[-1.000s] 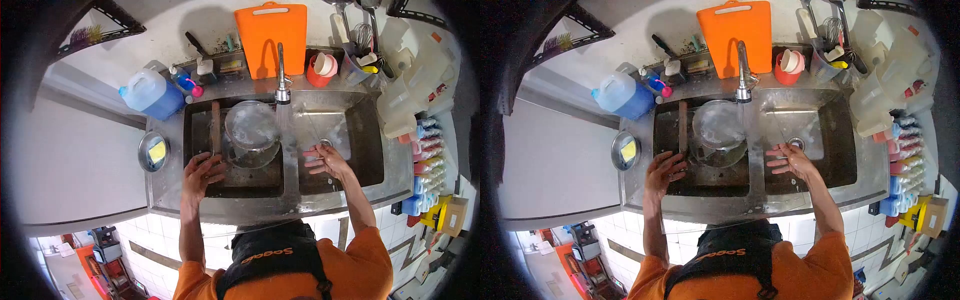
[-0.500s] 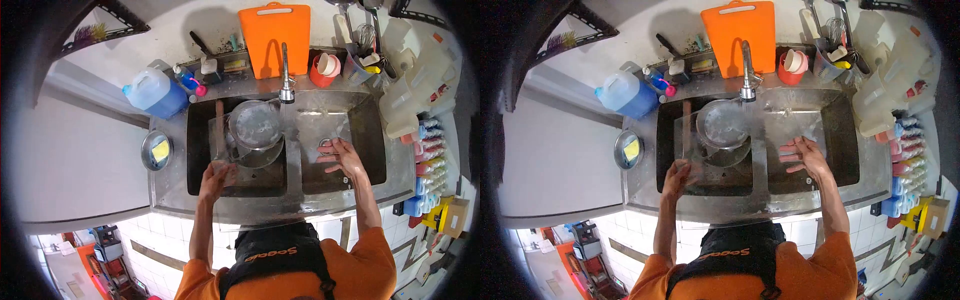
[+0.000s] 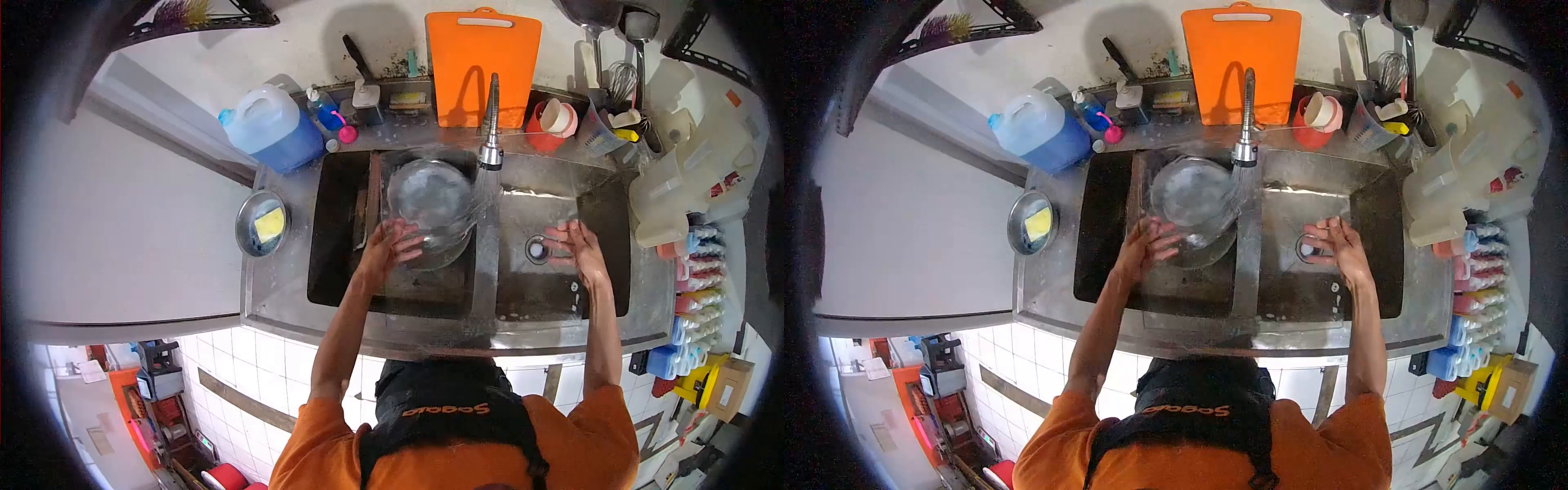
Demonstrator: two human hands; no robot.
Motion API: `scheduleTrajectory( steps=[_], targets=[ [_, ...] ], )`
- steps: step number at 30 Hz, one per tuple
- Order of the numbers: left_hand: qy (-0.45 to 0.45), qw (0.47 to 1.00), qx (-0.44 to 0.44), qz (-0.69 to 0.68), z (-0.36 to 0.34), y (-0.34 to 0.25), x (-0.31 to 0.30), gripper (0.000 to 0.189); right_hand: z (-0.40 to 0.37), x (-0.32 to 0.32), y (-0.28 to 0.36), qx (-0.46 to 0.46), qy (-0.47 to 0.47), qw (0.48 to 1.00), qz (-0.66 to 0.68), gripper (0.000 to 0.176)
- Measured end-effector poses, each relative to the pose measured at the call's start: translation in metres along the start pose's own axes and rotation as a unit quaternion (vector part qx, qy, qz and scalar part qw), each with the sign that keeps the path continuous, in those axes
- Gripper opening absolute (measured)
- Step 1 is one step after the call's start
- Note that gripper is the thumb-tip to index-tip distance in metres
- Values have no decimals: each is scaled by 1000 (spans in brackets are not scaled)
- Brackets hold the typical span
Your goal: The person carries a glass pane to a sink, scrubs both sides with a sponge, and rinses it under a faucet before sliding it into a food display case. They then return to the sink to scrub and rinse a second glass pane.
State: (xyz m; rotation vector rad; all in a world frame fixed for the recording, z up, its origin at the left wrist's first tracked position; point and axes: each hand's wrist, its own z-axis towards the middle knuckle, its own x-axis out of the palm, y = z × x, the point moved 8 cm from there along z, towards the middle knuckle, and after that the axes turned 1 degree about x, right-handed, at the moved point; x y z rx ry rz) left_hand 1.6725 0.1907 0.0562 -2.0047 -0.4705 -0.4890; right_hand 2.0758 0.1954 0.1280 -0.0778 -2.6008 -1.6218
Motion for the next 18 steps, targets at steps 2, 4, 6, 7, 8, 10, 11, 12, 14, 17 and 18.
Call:
scheduleTrajectory(
  steps=[2, 4, 6, 7, 8, 10, 11, 12, 14, 17, 18],
  targets=[
    [-4, 1000, 14, 27, 4, -15, -2, 33, 15, 1, -12, 2, 24, 1000, 17, 41],
    [-5, 999, 24, 44, 5, -32, -4, 34, 29, 6, -24, 13, 30, 999, 34, 43],
    [21, 995, 64, 69, 10, -51, -9, 33, 44, 16, -37, 21, 62, 996, 62, 49],
    [23, 995, 63, 74, 7, -63, -4, 33, 50, 21, -40, 19, 60, 996, 67, 49],
    [12, 992, 73, 102, 3, -76, -1, 32, 56, 30, -42, 16, 71, 995, 70, 51],
    [-6, 985, 94, 146, 1, -98, -5, 31, 71, 44, -50, 11, 81, 994, 77, 54],
    [-4, 984, 93, 150, 0, -105, -10, 31, 79, 53, -57, 15, 98, 991, 93, 55],
    [-1, 981, 104, 162, -8, -118, -5, 30, 85, 62, -60, 20, 116, 987, 108, 55],
    [3, 979, 115, 171, -25, -144, 7, 31, 92, 80, -58, 33, 127, 984, 124, 55],
    [-23, 951, 145, 272, -48, -178, 16, 34, 99, 113, -65, 47, 166, 973, 154, 54],
    [-22, 950, 144, 275, -57, -187, 19, 34, 100, 125, -66, 49, 193, 965, 169, 54]
  ],
)
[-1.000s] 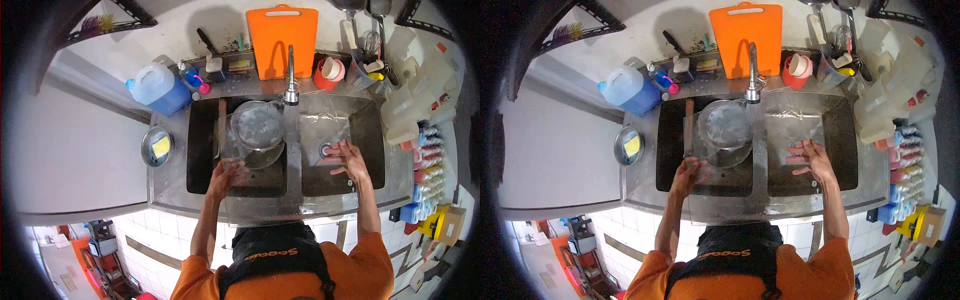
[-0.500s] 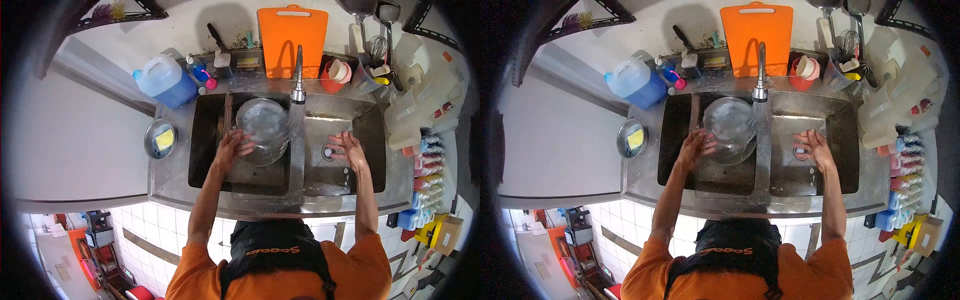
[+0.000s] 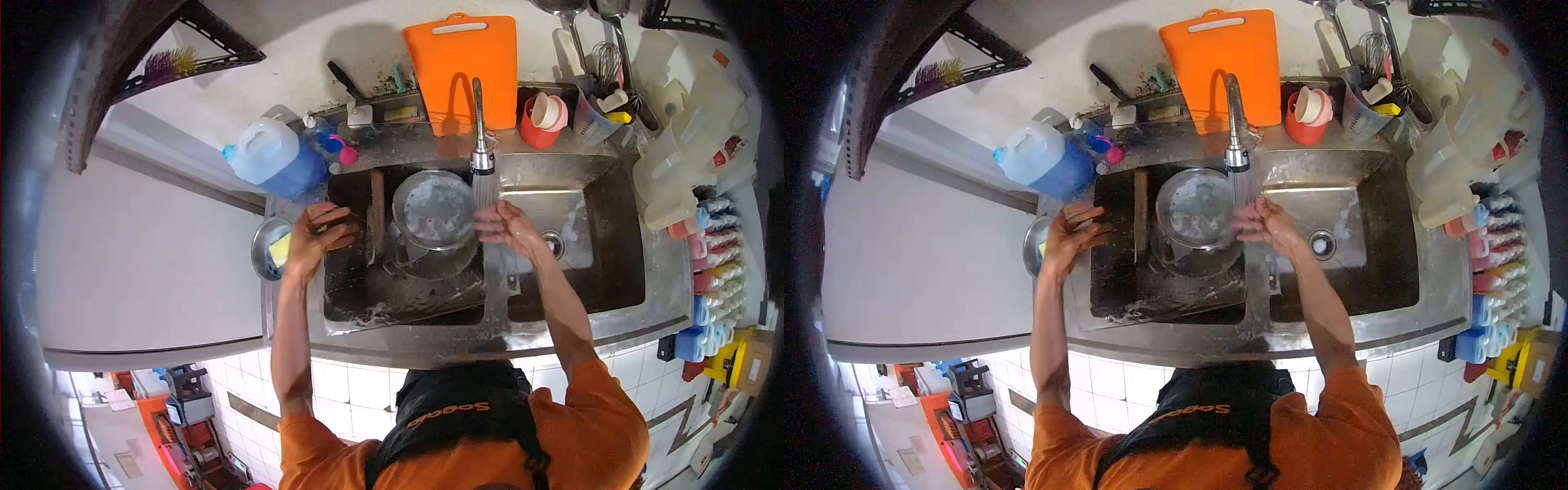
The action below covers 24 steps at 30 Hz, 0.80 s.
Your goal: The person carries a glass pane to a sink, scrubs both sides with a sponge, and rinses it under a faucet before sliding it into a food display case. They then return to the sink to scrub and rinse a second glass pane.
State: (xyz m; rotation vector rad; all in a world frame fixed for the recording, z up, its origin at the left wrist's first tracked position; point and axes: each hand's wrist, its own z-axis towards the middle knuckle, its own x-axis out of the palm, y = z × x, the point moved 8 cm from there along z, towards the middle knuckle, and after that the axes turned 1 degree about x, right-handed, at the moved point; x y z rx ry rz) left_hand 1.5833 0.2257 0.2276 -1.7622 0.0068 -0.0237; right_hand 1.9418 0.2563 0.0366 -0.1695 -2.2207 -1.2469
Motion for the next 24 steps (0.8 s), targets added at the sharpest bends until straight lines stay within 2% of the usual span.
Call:
scheduleTrajectory(
  steps=[4, 6, 7, 10, 13, 17, 19, 20, 21, 23, 24],
  targets=[
    [-62, 996, 5, 64, -30, -42, -20, 37, 12, 46, -13, 8, 28, 1000, 9, 56],
    [-114, 990, 12, 88, -51, -67, -24, 39, 21, 68, -26, 50, 73, 995, 44, 63],
    [-112, 989, 14, 92, -62, -74, -24, 39, 25, 77, -29, 46, 74, 995, 47, 63],
    [-131, 981, 46, 134, -96, -94, -36, 40, 34, 112, -47, 131, 150, 966, 167, 80],
    [-156, 972, 83, 157, -130, -106, -45, 42, 36, 135, -46, 162, 153, 955, 195, 85],
    [-154, 966, 148, 150, -166, -109, -62, 47, 39, 142, -32, 109, 165, 966, 163, 75],
    [-114, 956, 210, 170, -180, -111, -64, 48, 39, 134, -23, 56, 151, 970, 179, 61],
    [-138, 950, 230, 159, -186, -110, -71, 38, 35, 130, -22, 54, 149, 971, 176, 61],
    [-134, 951, 232, 157, -191, -107, -77, 38, 22, 129, -14, 43, 120, 975, 180, 56],
    [-118, 897, 265, 334, -196, -110, -80, 21, -6, 127, 4, 20, 88, 978, 185, 53],
    [-202, 919, 216, 261, -197, -103, -84, 14, -23, 130, 12, 3, 119, 973, 200, 54]
  ],
)
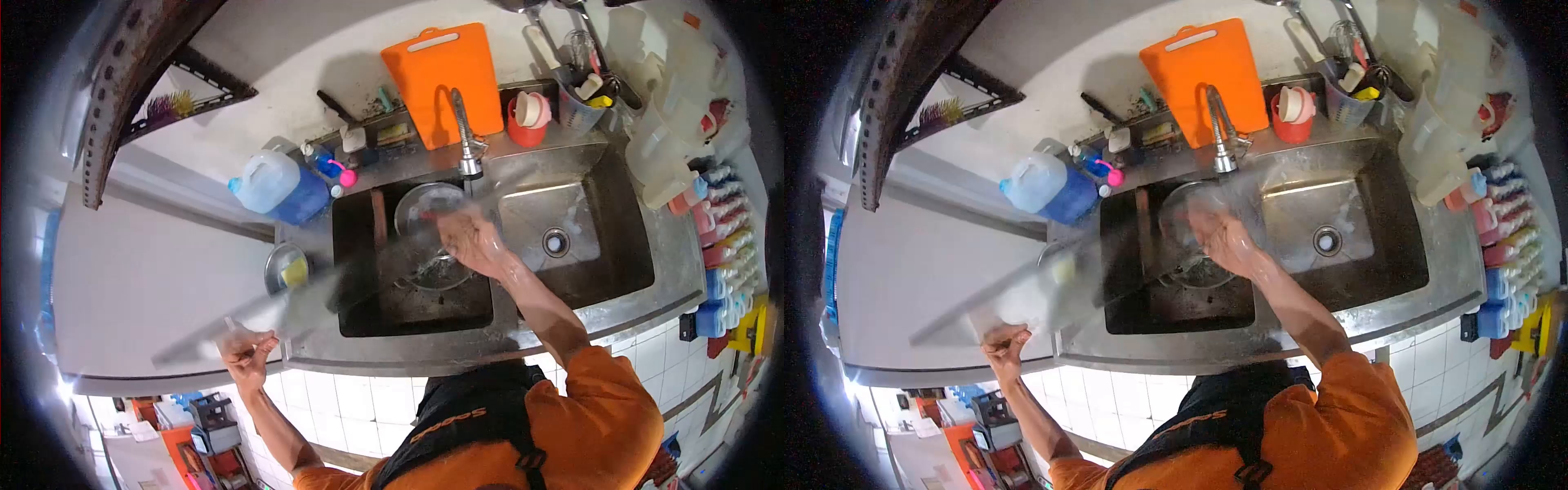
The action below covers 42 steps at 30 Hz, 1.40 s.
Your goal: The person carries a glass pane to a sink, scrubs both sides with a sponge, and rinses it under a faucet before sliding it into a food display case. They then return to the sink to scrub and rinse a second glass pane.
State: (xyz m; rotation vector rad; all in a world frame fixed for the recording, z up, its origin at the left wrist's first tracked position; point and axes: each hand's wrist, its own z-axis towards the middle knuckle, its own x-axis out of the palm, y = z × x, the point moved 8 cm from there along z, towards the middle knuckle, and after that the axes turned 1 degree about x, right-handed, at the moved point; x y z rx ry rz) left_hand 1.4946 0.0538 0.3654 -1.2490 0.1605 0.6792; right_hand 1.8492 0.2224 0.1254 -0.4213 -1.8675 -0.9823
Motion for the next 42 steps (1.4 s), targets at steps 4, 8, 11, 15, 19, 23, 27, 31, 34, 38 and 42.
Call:
scheduleTrajectory(
  steps=[4, 8, 11, 15, 19, 23, 27, 31, 34, 38, 42],
  targets=[
    [105, 986, 64, -111, 12, -9, 36, 6, -41, -25, 11, -91, -66, 785, -610, 51],
    [219, 952, 214, 29, 7, -38, 85, 16, -87, -30, 15, -25, 50, 995, 83, 54],
    [238, 939, 237, 72, 5, -25, 113, 26, -109, -33, 32, -91, 101, 990, 41, 59],
    [195, 965, 172, 37, -3, 24, 152, 23, -127, -45, 43, -8, -13, 998, -63, 57],
    [128, 990, 19, -58, -12, 92, 199, 29, -139, -83, 61, -7, -95, 987, -128, 52],
    [149, 962, -90, -210, -44, 158, 260, 60, -164, -102, 88, -30, -145, 974, -172, 48],
    [346, 931, 5, -111, -54, 143, 312, 74, -194, -93, 127, -69, -219, 946, -229, 47],
    [469, 862, 92, -168, -53, 143, 348, 77, -217, -84, 147, -109, -234, 939, -229, 45],
    [379, 562, -353, -645, -68, 154, 376, 83, -230, -76, 151, -130, -264, 929, -226, 47],
    [314, 713, -372, -505, -74, 131, 394, 85, -240, -71, 148, -143, -299, 911, -247, 47],
    [277, 676, -445, -518, -95, 150, 411, 76, -245, -74, 153, -145, -307, 907, -249, 48]
  ],
)
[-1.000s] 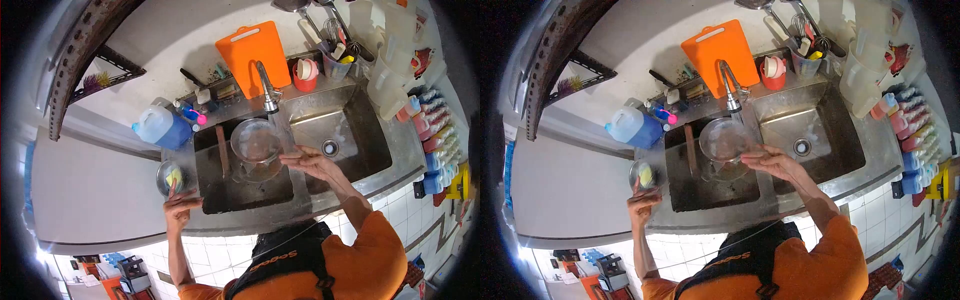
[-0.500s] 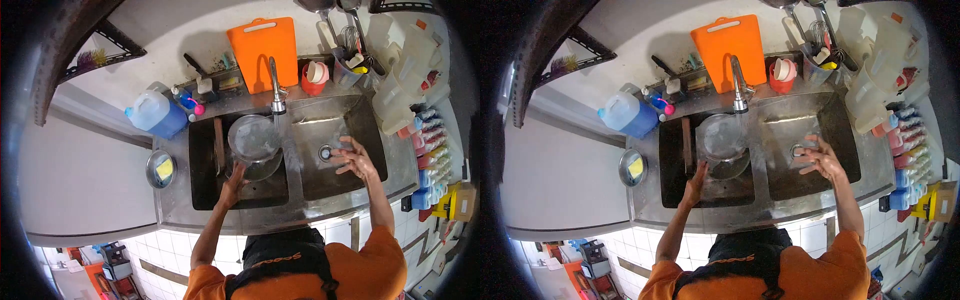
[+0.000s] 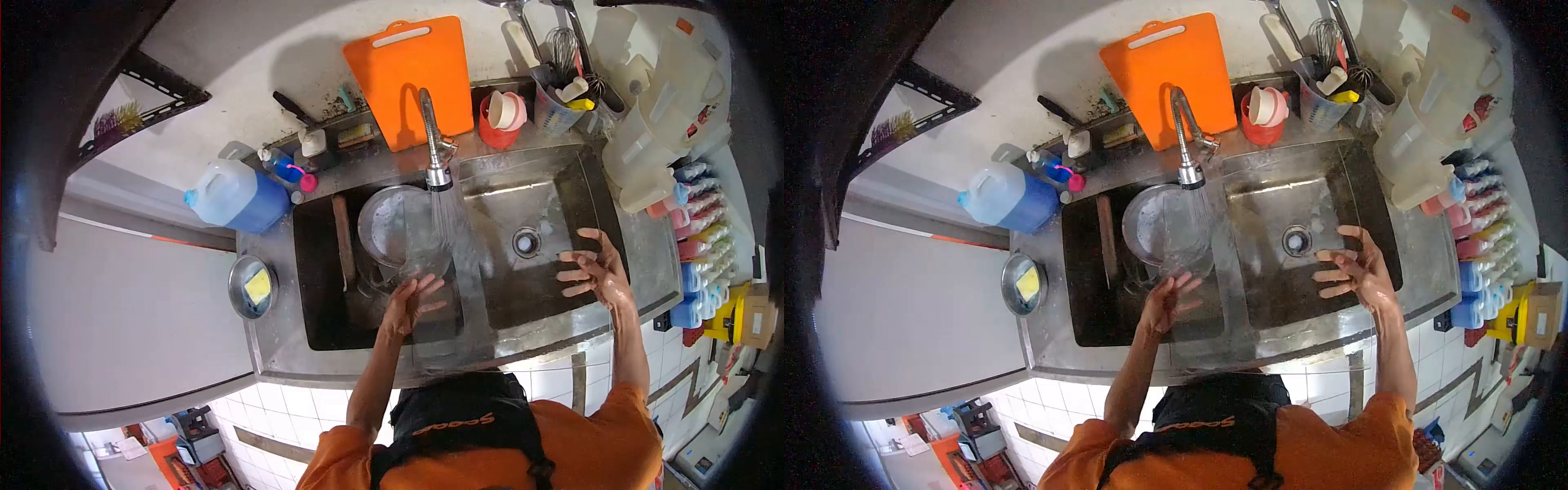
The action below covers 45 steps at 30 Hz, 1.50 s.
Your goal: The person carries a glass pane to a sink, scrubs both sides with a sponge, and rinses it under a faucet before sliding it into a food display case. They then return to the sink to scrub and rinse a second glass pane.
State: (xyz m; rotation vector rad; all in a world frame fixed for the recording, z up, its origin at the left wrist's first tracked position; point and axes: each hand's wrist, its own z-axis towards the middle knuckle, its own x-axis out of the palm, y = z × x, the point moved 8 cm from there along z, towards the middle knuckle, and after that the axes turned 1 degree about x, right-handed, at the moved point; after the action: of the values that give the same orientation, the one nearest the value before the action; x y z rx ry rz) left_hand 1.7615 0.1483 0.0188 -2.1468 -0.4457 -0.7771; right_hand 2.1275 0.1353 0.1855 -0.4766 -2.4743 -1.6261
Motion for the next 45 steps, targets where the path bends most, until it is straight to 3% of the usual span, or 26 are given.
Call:
scheduleTrajectory(
  steps=[8, 10, 14, 17, 27, 29, 31, 32, 36, 45],
  targets=[
    [66, 996, -17, -65, -36, -13, 11, 53, 6, -2, -14, 57, 18, 998, 20, 45],
    [61, 998, -27, 12, -37, -8, 1, 48, 6, -2, -15, 75, 10, 997, 9, 45],
    [26, 999, -33, 25, -16, 0, -12, 45, 15, -2, -21, 60, 19, 998, 2, 46],
    [30, 998, -10, -49, 2, -3, -17, 49, 30, -3, -29, 15, 70, 997, 33, 46],
    [34, 997, 21, 61, -19, -92, 1, 48, 110, 6, -83, 69, 125, 988, 65, 47],
    [17, 995, 13, 97, -29, -110, -8, 51, 125, 17, -92, 74, 129, 987, 62, 48],
    [174, 981, -50, -64, -42, -117, 8, 62, 133, 42, -98, 103, 197, 968, 119, 54],
    [193, 978, -54, -64, -49, -124, 7, 74, 141, 47, -99, 101, 195, 968, 122, 54],
    [158, 986, -52, -26, -90, -151, 45, 84, 157, 85, -103, 136, 239, 959, 69, 55],
    [115, 986, 120, 3, -152, -164, 82, 87, 204, 153, -104, 94, 333, 938, -34, 59]
  ],
)
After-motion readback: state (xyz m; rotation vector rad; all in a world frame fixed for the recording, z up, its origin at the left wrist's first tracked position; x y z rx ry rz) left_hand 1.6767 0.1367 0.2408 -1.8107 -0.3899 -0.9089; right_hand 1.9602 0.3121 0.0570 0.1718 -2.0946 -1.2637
